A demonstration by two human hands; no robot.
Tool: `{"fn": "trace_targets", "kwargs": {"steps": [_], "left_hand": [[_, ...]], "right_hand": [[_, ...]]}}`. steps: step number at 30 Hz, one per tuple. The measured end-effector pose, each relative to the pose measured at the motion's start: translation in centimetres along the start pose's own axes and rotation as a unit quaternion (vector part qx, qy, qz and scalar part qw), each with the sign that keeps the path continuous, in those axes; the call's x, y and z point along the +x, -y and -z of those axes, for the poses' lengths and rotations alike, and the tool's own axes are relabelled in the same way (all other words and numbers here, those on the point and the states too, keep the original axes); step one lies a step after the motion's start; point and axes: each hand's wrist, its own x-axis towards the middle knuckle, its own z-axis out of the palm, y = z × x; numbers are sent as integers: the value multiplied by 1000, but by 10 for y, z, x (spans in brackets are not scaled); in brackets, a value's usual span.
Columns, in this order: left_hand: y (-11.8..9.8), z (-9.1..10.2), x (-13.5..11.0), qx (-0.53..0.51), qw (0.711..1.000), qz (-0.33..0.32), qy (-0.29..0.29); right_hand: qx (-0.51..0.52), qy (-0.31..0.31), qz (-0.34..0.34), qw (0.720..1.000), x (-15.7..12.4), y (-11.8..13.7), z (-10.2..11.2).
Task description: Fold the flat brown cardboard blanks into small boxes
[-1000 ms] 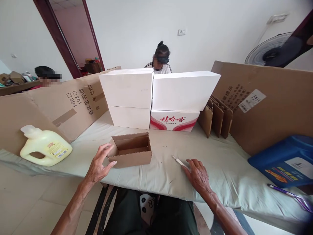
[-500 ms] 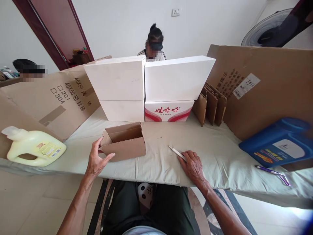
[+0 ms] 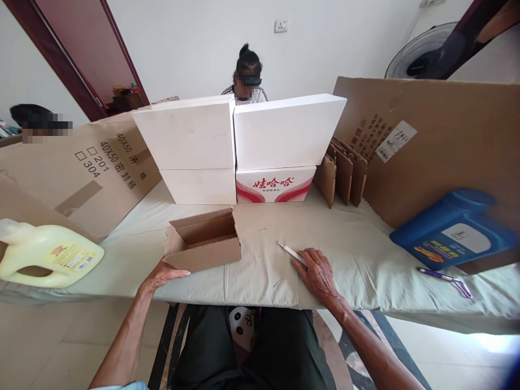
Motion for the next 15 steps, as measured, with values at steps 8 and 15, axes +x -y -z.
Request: {"fn": "trace_targets", "kwargs": {"steps": [8,15], "left_hand": [[-6,-20,-2,-118,993,-5,5],[-22,-32,-35,-178,976,119,25]], "right_hand": [[274,6,0,962,34,67,19],[523,128,-26,843,40,138,45]]}}
